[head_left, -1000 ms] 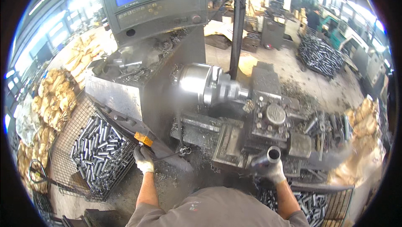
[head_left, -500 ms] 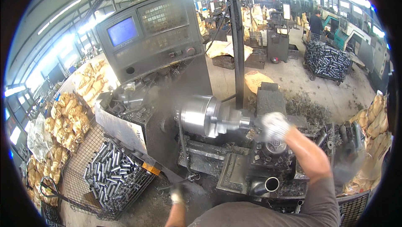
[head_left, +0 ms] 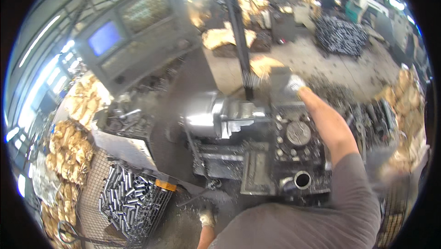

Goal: The person operates a metal lathe to machine cylindrical metal parts. They repeatedly load raw metal tubes into the chuck, secure them, and then remove the finished parts, placing them into a wire basket.

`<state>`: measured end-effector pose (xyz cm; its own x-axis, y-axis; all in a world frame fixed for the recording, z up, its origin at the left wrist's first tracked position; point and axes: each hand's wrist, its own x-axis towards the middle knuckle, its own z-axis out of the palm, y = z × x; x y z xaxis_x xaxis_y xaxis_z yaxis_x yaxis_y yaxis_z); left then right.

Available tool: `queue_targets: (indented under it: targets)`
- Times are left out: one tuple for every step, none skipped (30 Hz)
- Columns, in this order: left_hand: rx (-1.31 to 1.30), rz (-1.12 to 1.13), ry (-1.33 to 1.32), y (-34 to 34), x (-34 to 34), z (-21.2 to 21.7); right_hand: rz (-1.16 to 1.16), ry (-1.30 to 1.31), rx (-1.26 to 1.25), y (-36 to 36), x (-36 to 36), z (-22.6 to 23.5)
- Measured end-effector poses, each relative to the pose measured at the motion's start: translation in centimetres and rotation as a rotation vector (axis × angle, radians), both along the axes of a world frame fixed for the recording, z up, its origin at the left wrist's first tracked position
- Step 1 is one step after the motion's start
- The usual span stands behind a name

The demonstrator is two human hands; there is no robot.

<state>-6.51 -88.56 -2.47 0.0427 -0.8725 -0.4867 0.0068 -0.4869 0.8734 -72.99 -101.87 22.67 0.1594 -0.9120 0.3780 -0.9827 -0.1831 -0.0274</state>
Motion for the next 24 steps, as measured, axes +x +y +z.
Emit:
queue_targets:
  targets:
    - [-0.015,0.038,0.018,0.6,0.1,1.5,-0.653,-0.268,0.108,1.2,-2.8,-2.3]
    - [0.026,0.035,-0.021,0.9,1.4,1.6,-0.664,-0.244,0.205,1.6,-3.5,-3.6]
    - [0.045,0.039,-0.038,0.2,1.5,1.0,-0.664,-0.205,0.277,1.3,-2.9,-3.4]
    - [0.069,0.084,-0.054,0.6,2.1,0.6,-0.475,-0.176,0.421,0.5,1.4,-1.1]
    - [0.064,0.056,-0.099,1.1,2.5,0.8,-0.288,-0.147,0.562,0.6,6.5,2.2]
    - [0.037,0.009,-0.130,0.0,1.9,1.2,-0.218,-0.212,0.535,1.7,9.8,4.8]
    - [0.010,-0.033,-0.162,-0.6,1.3,1.6,-0.143,-0.275,0.509,1.9,12.3,6.0]
    - [-0.027,-0.108,-0.074,-1.9,-0.1,2.1,-0.121,-0.254,0.551,1.0,12.1,5.0]
    - [-0.065,-0.156,-0.064,-2.7,-1.7,2.9,-0.083,-0.224,0.597,-0.5,12.5,4.0]
    - [-0.103,-0.201,-0.055,-3.2,-3.3,3.8,-0.100,-0.209,0.712,-2.0,12.7,3.1]
    - [-0.136,-0.231,-0.049,-3.4,-4.4,4.6,-0.101,-0.192,0.834,-3.3,13.7,2.2]
    - [-0.139,-0.311,-0.009,-3.9,-5.4,5.2,-0.093,-0.070,0.788,-4.1,13.9,-0.3]
    - [-0.173,-0.325,-0.087,-3.5,-5.0,6.0,-0.147,0.023,0.736,-3.3,15.9,0.2]
    - [-0.205,-0.340,-0.166,-2.6,-4.6,6.9,-0.086,0.030,0.674,-2.9,16.3,0.5]
    - [-0.234,-0.364,-0.240,-1.8,-4.2,7.2,-0.035,0.039,0.616,-2.3,15.9,0.9]
    - [-0.171,-0.342,-0.231,-1.2,-3.2,6.5,-0.031,0.120,0.689,-2.3,14.8,1.5]
    - [-0.247,-0.350,-0.219,-1.5,-2.7,5.8,-0.020,0.047,0.881,-2.9,13.3,2.1]
    - [-0.322,-0.358,-0.208,-2.3,-2.0,5.1,-0.040,-0.203,0.926,-2.7,12.3,1.7]
    - [-0.397,-0.348,-0.201,-2.5,-2.5,7.5,-0.043,-0.446,0.962,-2.7,12.1,1.7]
    - [-0.523,-0.360,-0.352,-3.6,-3.3,9.9,-0.031,-0.359,0.927,-3.0,12.4,1.6]
    - [-0.643,-0.378,-0.505,-5.8,-6.6,16.6,-0.026,-0.278,0.893,-3.1,13.1,1.4]
    - [-0.739,-0.415,-0.519,-8.3,-8.7,19.4,-0.024,-0.200,0.858,-2.9,13.4,1.1]
    - [-1.049,-0.432,-0.588,-11.6,-10.8,22.2,0.025,-0.258,0.808,-2.6,13.0,0.5]
    - [-1.368,-0.417,-0.665,-15.0,-13.4,24.8,0.035,-0.194,0.787,-2.2,11.6,0.2]
